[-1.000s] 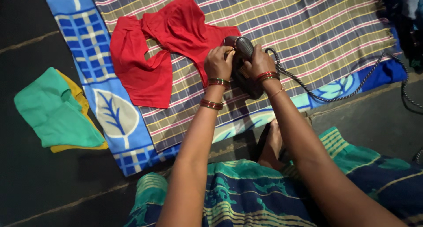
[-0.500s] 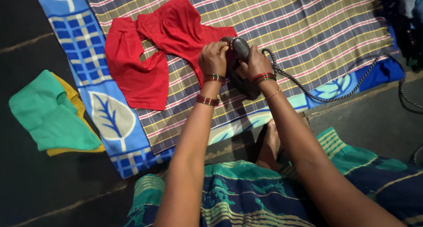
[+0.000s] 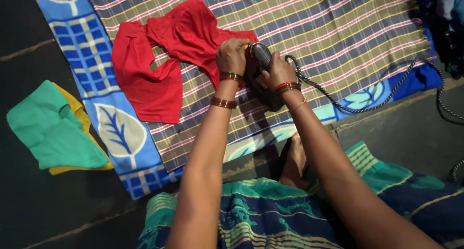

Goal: The person irons a green shirt and a red shirt on a patterned mat laid out on the floor. They use a black electric iron to smooth the garments, handling them one at a time and adjusting their positions before ironing.

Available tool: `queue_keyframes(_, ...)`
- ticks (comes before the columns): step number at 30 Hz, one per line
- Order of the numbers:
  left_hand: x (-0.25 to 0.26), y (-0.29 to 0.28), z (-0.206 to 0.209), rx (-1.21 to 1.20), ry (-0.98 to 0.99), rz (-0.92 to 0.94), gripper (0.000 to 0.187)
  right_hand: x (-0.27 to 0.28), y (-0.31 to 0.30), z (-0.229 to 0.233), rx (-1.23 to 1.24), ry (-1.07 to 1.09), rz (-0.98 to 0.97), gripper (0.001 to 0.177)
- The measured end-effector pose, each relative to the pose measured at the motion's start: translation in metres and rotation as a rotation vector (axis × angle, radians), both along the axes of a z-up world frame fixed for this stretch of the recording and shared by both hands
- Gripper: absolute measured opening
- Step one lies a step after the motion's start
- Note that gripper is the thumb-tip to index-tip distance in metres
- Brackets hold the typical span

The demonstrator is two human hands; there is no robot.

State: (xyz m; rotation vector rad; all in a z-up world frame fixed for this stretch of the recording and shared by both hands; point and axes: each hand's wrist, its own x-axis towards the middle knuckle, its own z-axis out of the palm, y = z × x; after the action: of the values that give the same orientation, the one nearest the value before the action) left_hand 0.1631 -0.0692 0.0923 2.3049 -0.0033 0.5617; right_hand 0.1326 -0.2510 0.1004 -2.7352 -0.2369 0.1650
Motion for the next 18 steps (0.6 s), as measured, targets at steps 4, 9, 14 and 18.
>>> queue_keyframes(4,0.007,0.0,-0.001,-0.074,-0.001,-0.032,0.007,0.0,0.0,0.0,-0.004,0.007,0.003,0.055)
queue_keyframes(9,0.016,0.0,-0.003,-0.074,-0.003,-0.107,0.014,-0.001,0.002,0.005,-0.003,0.026,-0.003,0.054)
queue_keyframes(14,0.019,0.001,-0.005,-0.035,0.036,-0.121,0.026,-0.001,0.001,0.009,0.008,0.04,-0.013,0.054)
queue_keyframes(18,0.021,0.005,-0.01,0.056,-0.044,-0.215,0.042,-0.001,0.002,0.006,-0.005,0.035,-0.013,0.055)
